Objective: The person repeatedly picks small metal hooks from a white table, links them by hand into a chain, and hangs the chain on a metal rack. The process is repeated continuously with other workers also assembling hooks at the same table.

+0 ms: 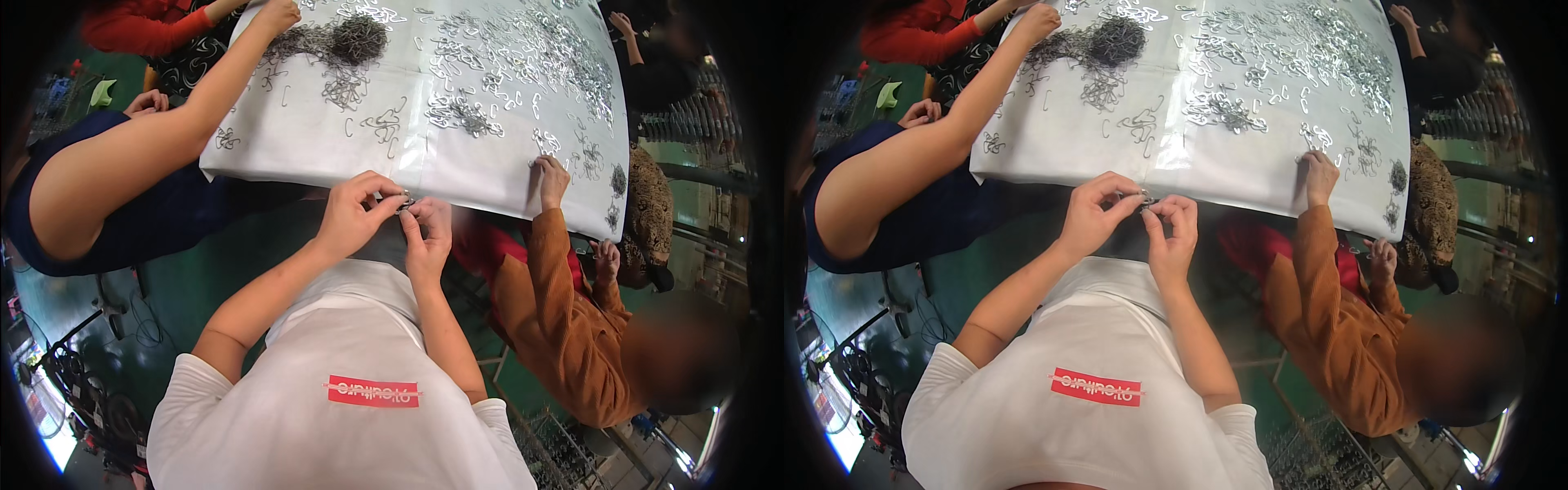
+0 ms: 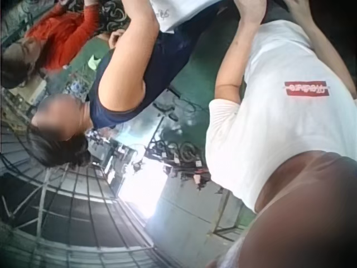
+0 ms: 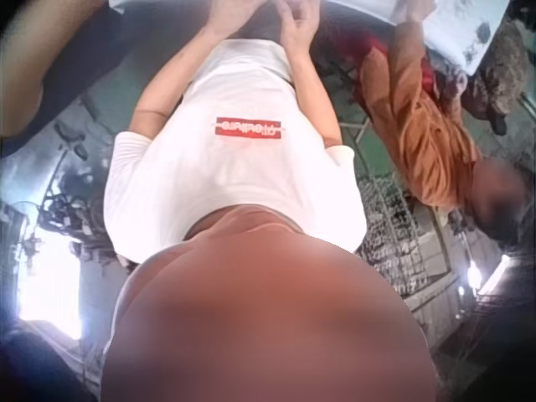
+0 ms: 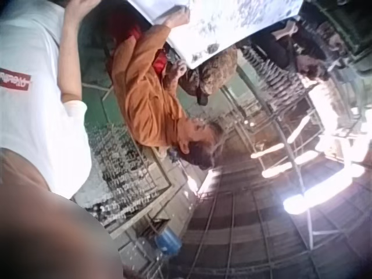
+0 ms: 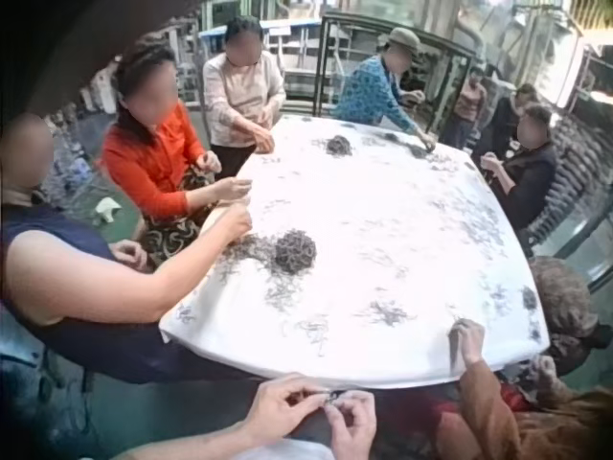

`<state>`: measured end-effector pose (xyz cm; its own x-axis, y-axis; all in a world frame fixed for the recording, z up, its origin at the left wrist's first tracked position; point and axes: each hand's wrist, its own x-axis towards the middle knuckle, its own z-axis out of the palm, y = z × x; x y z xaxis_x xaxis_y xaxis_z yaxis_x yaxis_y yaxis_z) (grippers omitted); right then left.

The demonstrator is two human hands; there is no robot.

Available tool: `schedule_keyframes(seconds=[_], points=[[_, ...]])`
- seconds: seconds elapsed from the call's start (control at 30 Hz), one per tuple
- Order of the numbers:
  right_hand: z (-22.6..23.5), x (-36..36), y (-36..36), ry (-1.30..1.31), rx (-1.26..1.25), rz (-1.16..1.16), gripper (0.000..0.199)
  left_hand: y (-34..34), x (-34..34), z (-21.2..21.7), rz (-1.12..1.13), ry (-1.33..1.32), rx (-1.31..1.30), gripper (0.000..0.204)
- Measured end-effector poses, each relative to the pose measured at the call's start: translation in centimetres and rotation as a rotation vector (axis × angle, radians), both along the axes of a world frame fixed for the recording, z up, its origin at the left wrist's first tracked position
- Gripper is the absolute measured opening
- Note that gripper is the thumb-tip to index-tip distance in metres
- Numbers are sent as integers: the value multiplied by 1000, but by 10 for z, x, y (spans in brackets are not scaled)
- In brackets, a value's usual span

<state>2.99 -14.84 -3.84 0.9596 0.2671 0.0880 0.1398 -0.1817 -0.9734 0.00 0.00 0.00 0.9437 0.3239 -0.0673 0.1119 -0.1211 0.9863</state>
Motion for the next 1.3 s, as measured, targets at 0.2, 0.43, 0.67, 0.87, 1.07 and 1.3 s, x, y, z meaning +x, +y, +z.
schedule_keyframes(seconds=[0.2,0.43,0.67,0.87,1.07,1.3], points=[[-9,-2,1,-30,-37,100,9,5,-15,-3,41,-137,111,12],[-36,91,39,-126,-204,226,12,14,-26,-10,89,-157,122,10],[-65,197,163,-293,-660,378,15,15,-27,-11,165,-153,160,14],[-85,224,212,-384,-1051,461,17,18,-26,-8,213,-143,176,14],[-84,235,180,59,-670,562,20,18,-26,-10,199,-168,194,14],[-70,185,88,660,-34,470,12,13,-21,-16,151,-178,188,13]])
